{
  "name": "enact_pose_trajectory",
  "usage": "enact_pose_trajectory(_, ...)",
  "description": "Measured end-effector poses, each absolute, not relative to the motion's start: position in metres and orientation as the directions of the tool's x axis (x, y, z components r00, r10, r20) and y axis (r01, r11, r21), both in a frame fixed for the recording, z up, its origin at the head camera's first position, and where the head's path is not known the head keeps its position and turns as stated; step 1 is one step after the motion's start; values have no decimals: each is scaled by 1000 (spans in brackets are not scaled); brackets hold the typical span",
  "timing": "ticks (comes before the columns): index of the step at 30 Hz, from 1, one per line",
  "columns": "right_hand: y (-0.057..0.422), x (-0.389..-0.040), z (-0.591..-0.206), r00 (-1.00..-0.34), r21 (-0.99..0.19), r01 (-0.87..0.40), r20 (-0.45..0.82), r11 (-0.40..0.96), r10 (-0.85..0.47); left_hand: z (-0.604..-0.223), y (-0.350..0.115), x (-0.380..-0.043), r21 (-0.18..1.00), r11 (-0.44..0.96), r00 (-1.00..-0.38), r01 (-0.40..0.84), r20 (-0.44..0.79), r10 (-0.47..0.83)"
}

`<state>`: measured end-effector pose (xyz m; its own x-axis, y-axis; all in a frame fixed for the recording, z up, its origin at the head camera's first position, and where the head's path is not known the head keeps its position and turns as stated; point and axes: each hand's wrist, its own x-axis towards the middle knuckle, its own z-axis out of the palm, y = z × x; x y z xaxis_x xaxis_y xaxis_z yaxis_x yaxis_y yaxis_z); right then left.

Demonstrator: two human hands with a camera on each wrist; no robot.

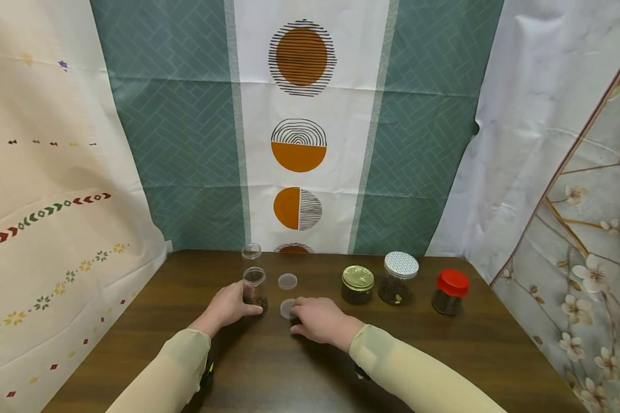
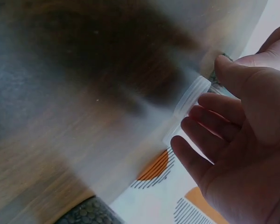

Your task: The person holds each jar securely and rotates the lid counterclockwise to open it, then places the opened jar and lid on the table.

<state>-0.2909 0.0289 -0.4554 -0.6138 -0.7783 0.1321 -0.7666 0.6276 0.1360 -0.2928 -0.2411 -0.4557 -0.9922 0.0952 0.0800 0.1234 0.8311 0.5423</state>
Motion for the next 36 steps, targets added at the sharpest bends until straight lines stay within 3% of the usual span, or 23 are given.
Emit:
enact_pose_trajectory(18, 10, -303, -457, -665, 150, -726, 98, 671, -741, -456, -251, -302, 549, 830, -995, 104, 68, 79)
enact_pose_trajectory(36, 10, -308, -461, -673, 137, -722, 87, 678, -734, -457, -254, -309, 533, 842, -996, 86, 51, 70)
